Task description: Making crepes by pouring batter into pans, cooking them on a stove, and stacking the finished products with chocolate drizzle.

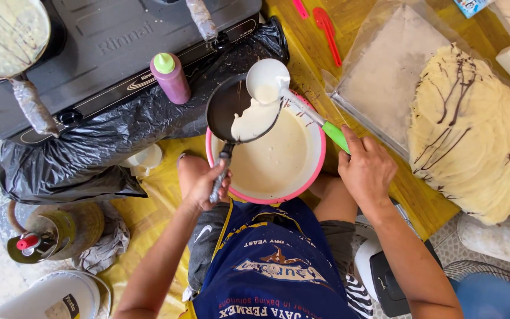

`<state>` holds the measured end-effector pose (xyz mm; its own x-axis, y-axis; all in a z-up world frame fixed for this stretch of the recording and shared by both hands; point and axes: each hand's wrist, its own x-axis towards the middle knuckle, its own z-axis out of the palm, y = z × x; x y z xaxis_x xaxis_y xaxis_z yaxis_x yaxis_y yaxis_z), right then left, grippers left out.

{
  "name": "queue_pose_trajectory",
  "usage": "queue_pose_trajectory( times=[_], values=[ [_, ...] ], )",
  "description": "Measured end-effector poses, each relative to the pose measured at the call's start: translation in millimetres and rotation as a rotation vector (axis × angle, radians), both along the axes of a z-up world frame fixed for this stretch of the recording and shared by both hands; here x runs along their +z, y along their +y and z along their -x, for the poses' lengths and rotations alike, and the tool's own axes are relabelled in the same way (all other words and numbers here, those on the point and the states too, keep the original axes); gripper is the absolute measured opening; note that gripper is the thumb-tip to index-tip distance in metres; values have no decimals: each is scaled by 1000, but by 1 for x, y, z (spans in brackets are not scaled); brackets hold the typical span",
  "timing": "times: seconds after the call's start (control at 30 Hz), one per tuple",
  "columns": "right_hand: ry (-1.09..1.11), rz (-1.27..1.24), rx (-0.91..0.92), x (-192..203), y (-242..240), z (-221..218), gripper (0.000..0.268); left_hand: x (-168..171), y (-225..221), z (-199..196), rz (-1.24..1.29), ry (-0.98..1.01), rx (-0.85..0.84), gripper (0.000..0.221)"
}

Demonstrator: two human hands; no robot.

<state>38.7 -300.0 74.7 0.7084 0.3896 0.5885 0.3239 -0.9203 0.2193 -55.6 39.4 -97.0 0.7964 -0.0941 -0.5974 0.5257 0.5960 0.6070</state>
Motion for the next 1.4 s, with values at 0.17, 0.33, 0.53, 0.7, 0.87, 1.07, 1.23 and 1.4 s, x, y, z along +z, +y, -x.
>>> queue_pose_trajectory(
  times=[0.17,0.33,0.53,0.7,0.87,1.07,1.23,1.4],
  values=[
    [2,58,23,9,1,7,53,-79,-68,16,303,-161,119,44],
    [18,106,-17,18,-2,39,54,-65,-84,-10,52,-282,147,30],
    [163,18,-81,-1,6,49,54,-1,-72,-29,67,-111,-23,43],
    [507,-219,-267,-31,-10,37,51,39,-50,-34,6,70,-274,49],
    [576,-372,-399,-54,-25,37,47,48,-49,-30,-260,-19,-447,44],
    [429,-340,-413,-49,-36,39,50,19,-54,-8,-219,-110,-412,36],
    [416,-307,-495,-43,-48,49,50,9,-55,2,-143,-107,-352,35],
    [515,-480,-522,-53,-61,41,45,4,-46,1,-150,-57,-348,38]
  ],
)
